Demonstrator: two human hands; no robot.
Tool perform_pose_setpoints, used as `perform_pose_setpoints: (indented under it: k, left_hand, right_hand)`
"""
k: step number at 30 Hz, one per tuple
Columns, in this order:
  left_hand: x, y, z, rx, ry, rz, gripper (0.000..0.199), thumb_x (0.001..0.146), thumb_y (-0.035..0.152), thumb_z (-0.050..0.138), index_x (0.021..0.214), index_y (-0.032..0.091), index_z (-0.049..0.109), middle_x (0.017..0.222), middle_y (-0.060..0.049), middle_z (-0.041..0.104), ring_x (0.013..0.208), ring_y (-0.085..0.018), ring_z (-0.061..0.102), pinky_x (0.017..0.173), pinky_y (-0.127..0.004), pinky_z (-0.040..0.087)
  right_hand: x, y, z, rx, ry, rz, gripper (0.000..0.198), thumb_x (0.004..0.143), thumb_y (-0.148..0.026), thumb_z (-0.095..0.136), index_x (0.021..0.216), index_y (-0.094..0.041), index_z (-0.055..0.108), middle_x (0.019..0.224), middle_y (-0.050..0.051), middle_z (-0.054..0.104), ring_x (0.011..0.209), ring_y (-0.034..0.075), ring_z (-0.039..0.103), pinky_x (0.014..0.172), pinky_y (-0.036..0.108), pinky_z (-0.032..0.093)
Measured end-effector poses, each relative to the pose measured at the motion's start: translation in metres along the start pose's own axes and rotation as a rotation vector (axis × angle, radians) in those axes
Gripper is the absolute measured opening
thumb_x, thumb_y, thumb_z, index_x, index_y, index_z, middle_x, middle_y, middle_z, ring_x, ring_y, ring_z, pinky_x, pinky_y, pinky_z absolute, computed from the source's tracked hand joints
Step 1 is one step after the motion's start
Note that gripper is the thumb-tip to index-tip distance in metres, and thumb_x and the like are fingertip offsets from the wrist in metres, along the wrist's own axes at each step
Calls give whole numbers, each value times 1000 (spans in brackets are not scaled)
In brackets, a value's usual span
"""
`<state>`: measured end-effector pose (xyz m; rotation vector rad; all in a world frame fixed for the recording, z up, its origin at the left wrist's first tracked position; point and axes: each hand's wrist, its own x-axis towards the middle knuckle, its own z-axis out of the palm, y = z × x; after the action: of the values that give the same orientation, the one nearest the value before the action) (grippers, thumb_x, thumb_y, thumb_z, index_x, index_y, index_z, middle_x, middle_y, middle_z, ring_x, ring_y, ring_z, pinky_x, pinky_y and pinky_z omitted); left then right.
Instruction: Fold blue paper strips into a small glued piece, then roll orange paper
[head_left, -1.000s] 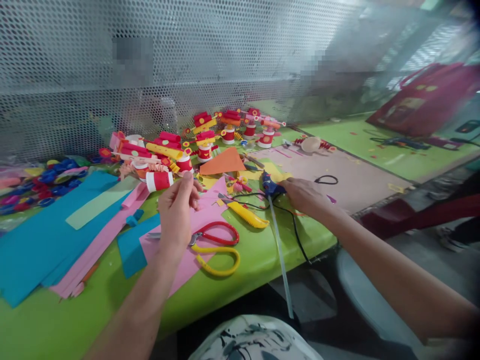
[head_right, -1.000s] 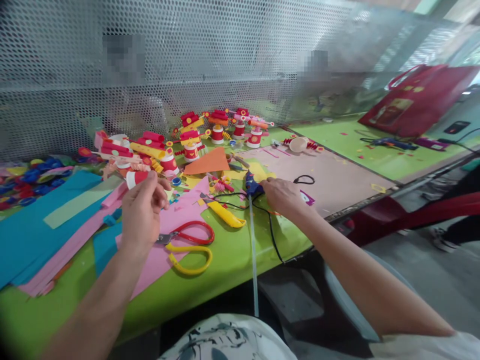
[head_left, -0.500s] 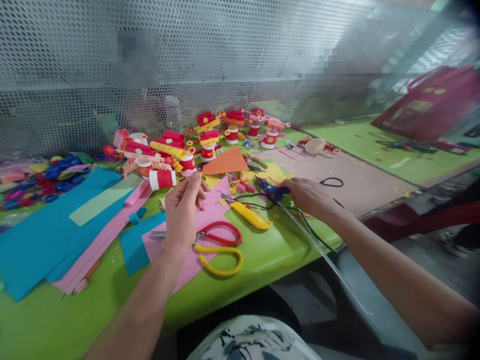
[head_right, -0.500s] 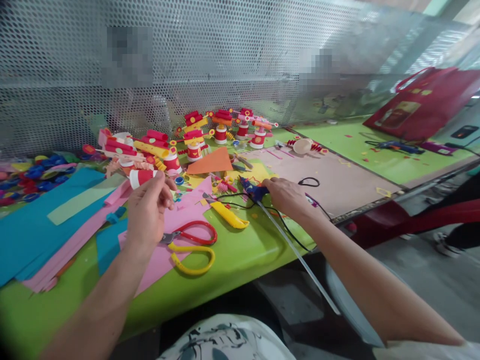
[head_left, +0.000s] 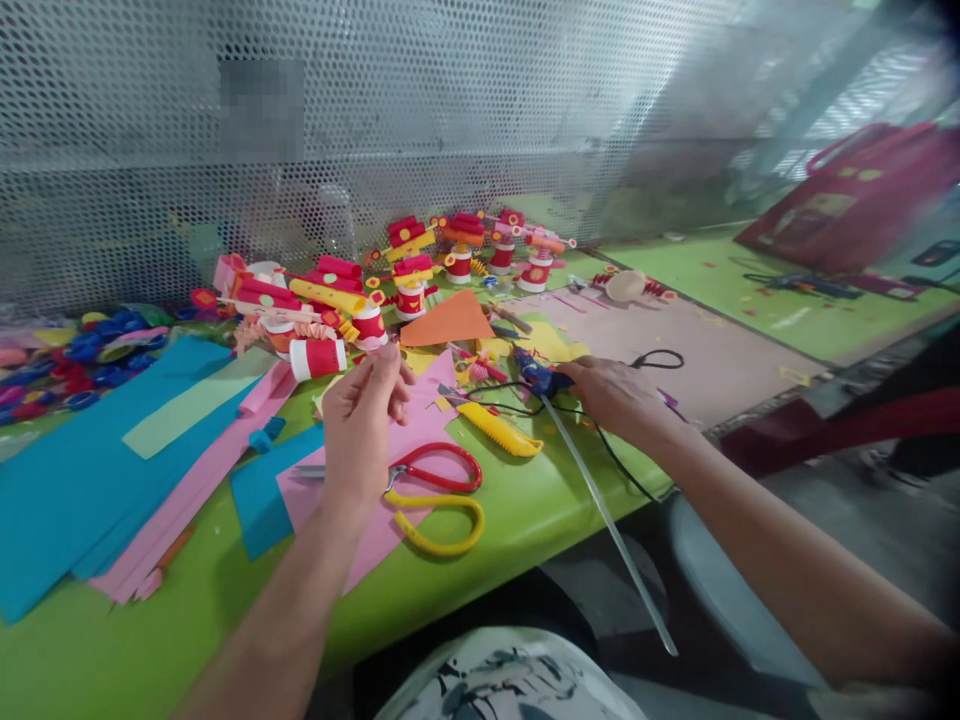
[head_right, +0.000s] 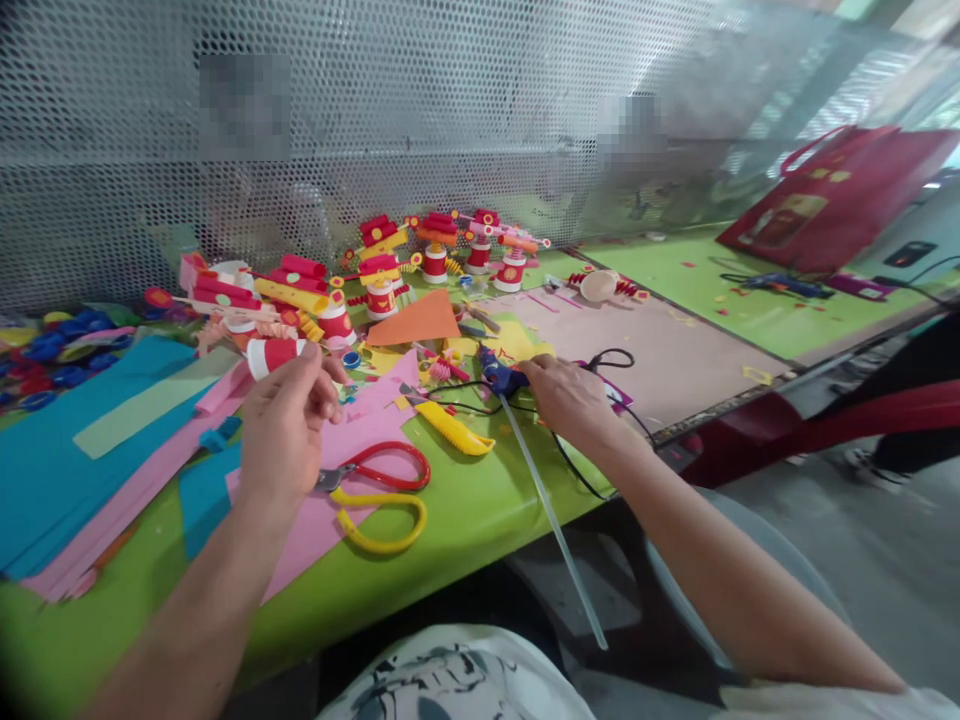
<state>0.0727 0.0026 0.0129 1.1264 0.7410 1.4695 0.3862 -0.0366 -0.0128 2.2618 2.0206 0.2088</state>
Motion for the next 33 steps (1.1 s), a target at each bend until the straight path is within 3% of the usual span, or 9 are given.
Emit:
perform_pose_setpoints:
  k: [3, 10, 16, 18, 20, 23, 26, 28, 33]
  left_hand:
    - [0, 1, 0, 4, 6, -4, 46, 90, 45, 70, 54, 18, 60, 59, 1, 55, 48, -8, 44, 46, -24, 37]
    - [-4, 5, 1, -1, -3, -2, 45, 90, 40, 71, 53, 18, 59, 62, 0, 57, 50, -8, 45, 47, -23, 37]
    - [-2, 7, 0, 26, 22, 17, 52, 87, 46, 72, 47, 19, 52, 57, -1, 54, 56, -10, 53, 48, -23, 39]
    - [2, 8, -3, 30, 58, 27, 58, 85, 47, 73, 44, 19, 45, 54, -1, 53, 52, -9, 50, 46, -23, 38]
    - [6, 11, -6, 29, 106, 46, 59, 84, 46, 74, 43, 19, 40, 53, 0, 53, 46, -7, 42, 43, -24, 35]
    - [14, 18, -13, 18, 212, 118, 61, 85, 43, 72, 44, 19, 35, 47, 3, 45, 40, -6, 34, 40, -25, 27]
    - [18, 25, -16, -23, 309, 190, 60, 89, 38, 68, 45, 19, 32, 43, 6, 32, 38, -6, 24, 38, -27, 17]
    - [17, 26, -15, -73, 326, 222, 61, 91, 38, 65, 47, 20, 28, 42, 6, 26, 38, -6, 20, 39, -28, 14]
    - [0, 10, -1, -85, 231, 220, 68, 98, 52, 54, 49, 20, 19, 44, 6, 18, 42, -8, 23, 44, -29, 21]
  right_hand:
    - [-20, -4, 0, 9, 68, 96, 39, 100, -26, 43, 133, -20, 63, 136, 15, 65, 104, 27, 69, 74, 33, 47]
    - [-76, 12, 7, 42, 52, 326, 37, 101, -37, 44, 116, -25, 76, 104, 13, 80, 88, 32, 75, 62, 36, 44]
    - [-105, -5, -3, 84, 197, 391, 38, 102, -36, 41, 116, -23, 74, 115, 13, 78, 94, 33, 74, 68, 38, 50]
    - [-120, -27, -12, 262, 345, 347, 32, 99, -39, 46, 108, -25, 73, 112, 10, 77, 89, 31, 74, 65, 38, 51]
    - [-138, -53, -20, 614, 353, 155, 22, 96, -42, 54, 104, -31, 70, 107, 7, 76, 86, 28, 73, 71, 37, 56]
    - [-161, -91, -23, 1066, 101, -34, 21, 91, -43, 64, 111, -39, 69, 116, 5, 71, 93, 27, 72, 68, 34, 60]
    - [-165, -119, -14, 1389, -87, -5, 23, 92, -43, 66, 113, -36, 70, 106, 5, 71, 78, 20, 71, 65, 30, 61]
    - [-155, -134, -10, 1502, -35, 62, 22, 92, -44, 67, 110, -33, 71, 99, 4, 70, 71, 17, 69, 63, 28, 60]
    - [-103, -173, -24, 1637, 328, 97, 17, 93, -44, 65, 99, -30, 71, 84, 2, 65, 64, 16, 62, 58, 28, 56]
